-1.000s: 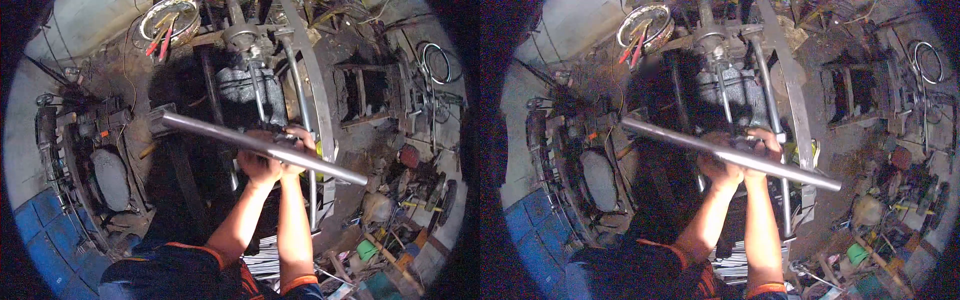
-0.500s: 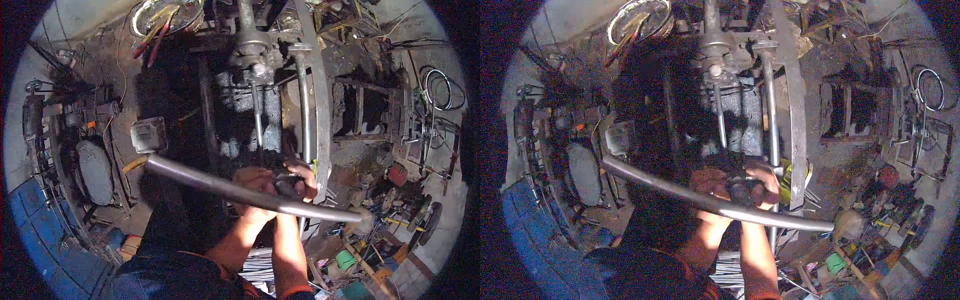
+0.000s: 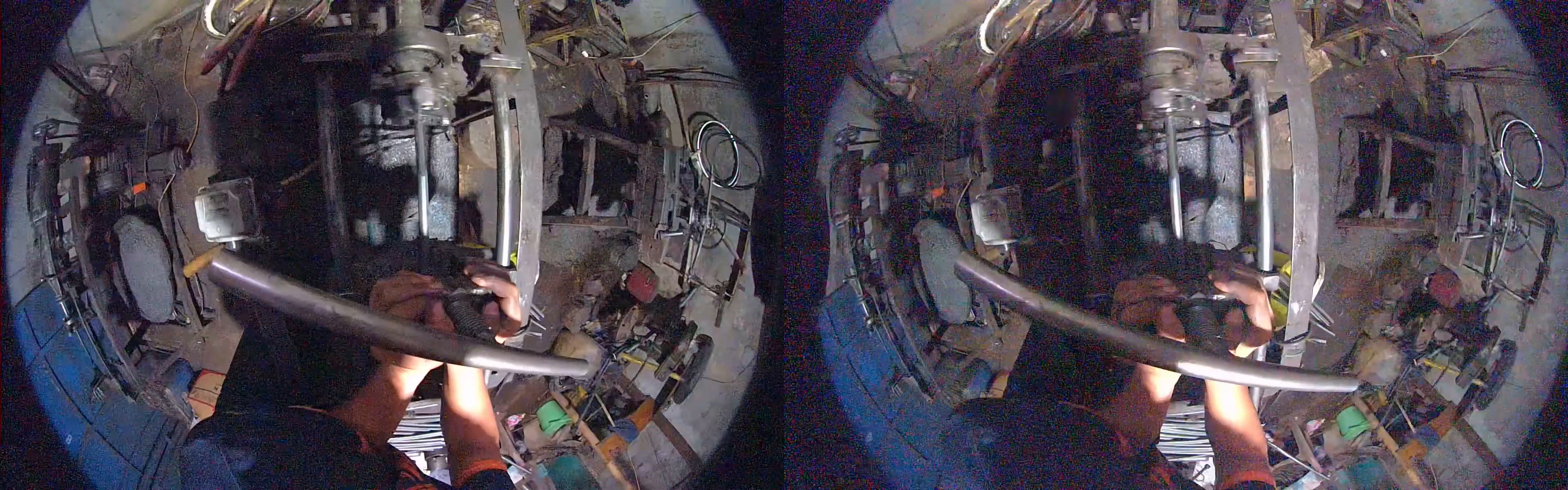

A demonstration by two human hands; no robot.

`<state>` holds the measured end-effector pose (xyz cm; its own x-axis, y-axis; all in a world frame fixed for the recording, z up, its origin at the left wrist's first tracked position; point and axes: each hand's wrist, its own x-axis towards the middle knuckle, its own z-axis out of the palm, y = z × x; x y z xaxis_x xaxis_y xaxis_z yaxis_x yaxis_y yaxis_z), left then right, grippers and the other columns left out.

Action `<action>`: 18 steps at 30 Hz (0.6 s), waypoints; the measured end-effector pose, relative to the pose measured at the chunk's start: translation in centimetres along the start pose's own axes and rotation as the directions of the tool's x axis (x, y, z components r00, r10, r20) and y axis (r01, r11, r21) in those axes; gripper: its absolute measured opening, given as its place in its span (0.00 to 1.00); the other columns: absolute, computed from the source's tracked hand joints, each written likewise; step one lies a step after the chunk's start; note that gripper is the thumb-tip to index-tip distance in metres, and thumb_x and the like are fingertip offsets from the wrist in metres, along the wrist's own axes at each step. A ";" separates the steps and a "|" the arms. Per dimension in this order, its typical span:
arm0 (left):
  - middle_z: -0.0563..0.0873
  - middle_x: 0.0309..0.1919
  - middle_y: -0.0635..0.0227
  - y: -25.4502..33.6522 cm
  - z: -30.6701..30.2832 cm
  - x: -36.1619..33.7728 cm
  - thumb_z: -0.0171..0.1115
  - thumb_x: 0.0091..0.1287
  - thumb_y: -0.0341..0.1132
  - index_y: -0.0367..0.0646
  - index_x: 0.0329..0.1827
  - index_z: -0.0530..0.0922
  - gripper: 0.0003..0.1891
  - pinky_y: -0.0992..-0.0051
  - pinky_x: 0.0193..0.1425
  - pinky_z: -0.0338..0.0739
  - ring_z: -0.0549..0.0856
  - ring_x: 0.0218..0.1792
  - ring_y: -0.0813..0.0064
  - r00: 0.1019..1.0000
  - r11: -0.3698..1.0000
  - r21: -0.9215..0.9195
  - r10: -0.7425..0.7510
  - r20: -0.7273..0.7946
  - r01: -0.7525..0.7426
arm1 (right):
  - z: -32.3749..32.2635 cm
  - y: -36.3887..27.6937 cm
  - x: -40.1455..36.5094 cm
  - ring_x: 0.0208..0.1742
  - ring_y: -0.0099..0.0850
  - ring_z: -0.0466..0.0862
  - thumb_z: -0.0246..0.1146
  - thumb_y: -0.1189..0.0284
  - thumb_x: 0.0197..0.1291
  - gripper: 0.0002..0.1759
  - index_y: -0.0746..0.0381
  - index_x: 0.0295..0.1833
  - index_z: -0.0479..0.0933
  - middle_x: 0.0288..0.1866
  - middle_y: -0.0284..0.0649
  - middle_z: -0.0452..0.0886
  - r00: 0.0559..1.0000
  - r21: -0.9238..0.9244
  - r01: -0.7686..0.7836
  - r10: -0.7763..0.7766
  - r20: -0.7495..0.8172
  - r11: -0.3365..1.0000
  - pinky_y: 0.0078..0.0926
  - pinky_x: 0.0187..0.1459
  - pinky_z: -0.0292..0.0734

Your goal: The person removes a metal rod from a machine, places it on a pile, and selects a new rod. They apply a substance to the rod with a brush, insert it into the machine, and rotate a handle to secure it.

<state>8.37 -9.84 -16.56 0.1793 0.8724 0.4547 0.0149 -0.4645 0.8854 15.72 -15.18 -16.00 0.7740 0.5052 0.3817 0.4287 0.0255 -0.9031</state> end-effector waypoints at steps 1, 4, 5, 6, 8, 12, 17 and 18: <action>0.84 0.35 0.66 0.0 0.0 0.0 0.61 0.61 0.29 0.47 0.37 0.74 0.05 0.64 0.45 0.80 0.84 0.38 0.65 1.000 1.000 -0.001 0.006 -0.002 -0.006 | 0.0 0.0 0.0 0.39 0.43 0.82 0.51 0.62 0.68 0.16 0.66 0.39 0.72 0.35 0.48 0.79 0.999 -0.055 0.028 -0.027 0.026 0.998 0.45 0.46 0.78; 0.84 0.35 0.66 -0.1 0.0 -0.1 0.61 0.61 0.29 0.47 0.37 0.74 0.05 0.63 0.45 0.80 0.84 0.38 0.65 1.000 1.000 -0.007 0.008 -0.007 -0.008 | 0.1 0.0 0.3 0.39 0.41 0.81 0.50 0.62 0.69 0.15 0.65 0.41 0.70 0.36 0.46 0.78 0.997 -0.092 0.069 -0.065 0.047 0.993 0.44 0.46 0.78; 0.84 0.35 0.66 -0.2 0.0 -0.1 0.61 0.61 0.29 0.47 0.37 0.74 0.05 0.63 0.45 0.80 0.84 0.38 0.65 1.000 1.000 -0.007 0.003 -0.009 -0.004 | 0.2 0.0 0.2 0.39 0.40 0.81 0.49 0.61 0.69 0.15 0.64 0.41 0.70 0.36 0.45 0.78 0.996 -0.073 0.081 -0.078 0.039 0.994 0.43 0.46 0.78; 0.84 0.35 0.67 -0.2 0.0 -0.1 0.61 0.61 0.29 0.47 0.37 0.74 0.05 0.63 0.45 0.80 0.84 0.38 0.65 1.000 1.000 -0.009 0.002 -0.014 -0.002 | 0.1 0.0 0.1 0.39 0.40 0.81 0.49 0.61 0.69 0.15 0.64 0.41 0.70 0.36 0.45 0.78 0.996 -0.073 0.080 -0.077 0.045 0.994 0.43 0.46 0.78; 0.84 0.35 0.67 -0.3 0.0 -0.2 0.62 0.61 0.29 0.47 0.37 0.74 0.05 0.63 0.45 0.80 0.84 0.38 0.65 1.000 1.000 -0.015 0.004 -0.022 -0.004 | 0.1 0.1 0.0 0.39 0.40 0.81 0.50 0.61 0.69 0.17 0.66 0.40 0.72 0.36 0.48 0.79 0.999 -0.057 0.031 -0.029 0.037 0.998 0.42 0.46 0.78; 0.84 0.35 0.67 -0.4 0.0 -0.1 0.62 0.61 0.29 0.47 0.37 0.74 0.05 0.63 0.45 0.80 0.84 0.38 0.65 1.000 1.000 -0.026 0.001 -0.018 -0.001 | 0.0 0.1 0.2 0.39 0.40 0.81 0.50 0.61 0.68 0.19 0.68 0.38 0.74 0.37 0.51 0.80 0.997 0.025 -0.051 0.050 0.054 0.998 0.40 0.46 0.77; 0.84 0.35 0.67 -0.5 0.0 -0.1 0.62 0.61 0.30 0.47 0.37 0.74 0.05 0.63 0.45 0.80 0.84 0.37 0.66 1.000 0.999 -0.045 -0.008 -0.021 0.007 | 0.2 -0.2 0.4 0.39 0.40 0.81 0.51 0.62 0.68 0.19 0.69 0.36 0.74 0.35 0.52 0.81 0.998 -0.031 -0.041 0.042 0.036 0.999 0.38 0.46 0.77; 0.84 0.35 0.67 -0.5 0.0 -0.1 0.62 0.61 0.30 0.47 0.37 0.74 0.05 0.63 0.45 0.80 0.84 0.37 0.66 1.000 0.999 -0.048 -0.011 -0.022 0.010 | 0.1 -0.3 0.4 0.39 0.40 0.81 0.51 0.62 0.68 0.19 0.69 0.36 0.74 0.35 0.52 0.81 0.998 -0.034 -0.045 0.046 0.040 0.998 0.38 0.46 0.77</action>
<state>8.31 -9.66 -17.02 0.1575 0.8807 0.4466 -0.0300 -0.4478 0.8936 15.84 -14.86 -15.66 0.7740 0.5395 0.3313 0.4089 -0.0265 -0.9122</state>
